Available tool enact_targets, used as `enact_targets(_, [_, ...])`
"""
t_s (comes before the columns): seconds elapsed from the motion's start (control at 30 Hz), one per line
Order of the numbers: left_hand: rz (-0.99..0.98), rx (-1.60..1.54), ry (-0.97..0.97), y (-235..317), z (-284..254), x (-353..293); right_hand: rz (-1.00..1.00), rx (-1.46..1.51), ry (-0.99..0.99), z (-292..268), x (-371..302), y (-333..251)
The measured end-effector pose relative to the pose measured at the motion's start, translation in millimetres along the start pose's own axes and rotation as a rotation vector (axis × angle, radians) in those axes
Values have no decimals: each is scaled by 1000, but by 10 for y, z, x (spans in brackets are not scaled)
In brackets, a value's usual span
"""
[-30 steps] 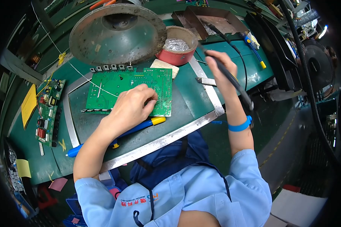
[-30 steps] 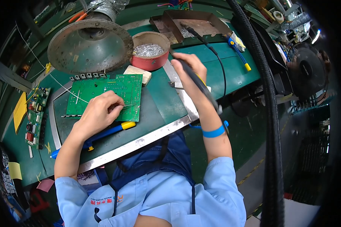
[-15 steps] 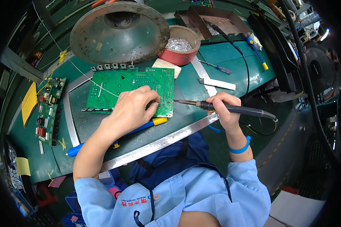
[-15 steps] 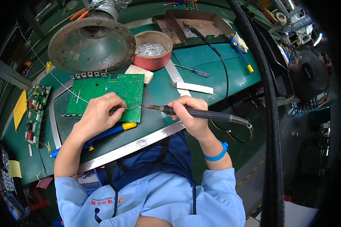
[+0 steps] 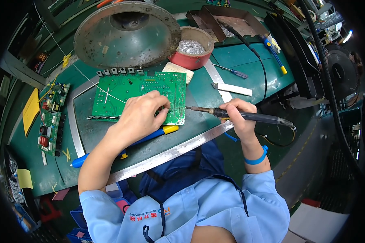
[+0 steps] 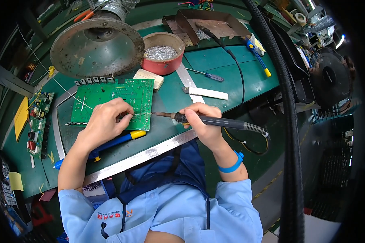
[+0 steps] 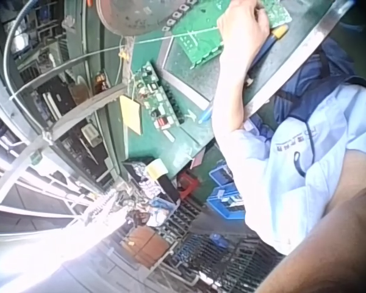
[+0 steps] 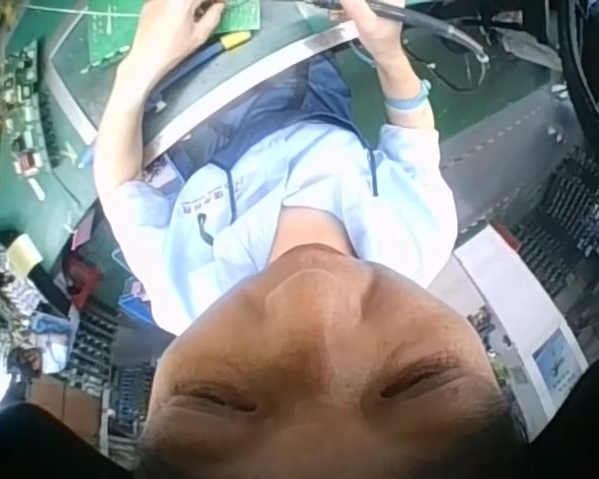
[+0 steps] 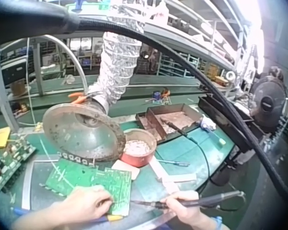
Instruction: The person connects electronic components or wires to a green printed circuit board (PCB) using a soldering iron and solder wire.
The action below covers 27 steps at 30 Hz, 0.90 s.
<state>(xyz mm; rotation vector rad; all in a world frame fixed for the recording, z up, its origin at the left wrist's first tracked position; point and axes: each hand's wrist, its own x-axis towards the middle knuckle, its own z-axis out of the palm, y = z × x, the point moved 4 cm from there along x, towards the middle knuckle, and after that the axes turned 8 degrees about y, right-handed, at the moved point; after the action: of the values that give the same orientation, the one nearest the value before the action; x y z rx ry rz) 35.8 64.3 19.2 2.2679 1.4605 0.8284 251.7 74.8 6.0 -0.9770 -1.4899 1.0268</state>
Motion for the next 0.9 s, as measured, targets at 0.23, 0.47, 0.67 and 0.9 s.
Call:
enact_targets(0.23, [-12,-30,-8,-5,10,-1,-48,-5,59,-90,4,-39])
enact_targets(0.47, [-79,-72,-31,17,1,10,-74,36,101,-110,128,-134])
enact_targets(0.67, [-28,-59,-40,37,37,5,-11,59,-10,-11,47,-56])
enact_targets(0.9, [0,-28,-10,5,47,1,-14,0,-47,58,58,-7])
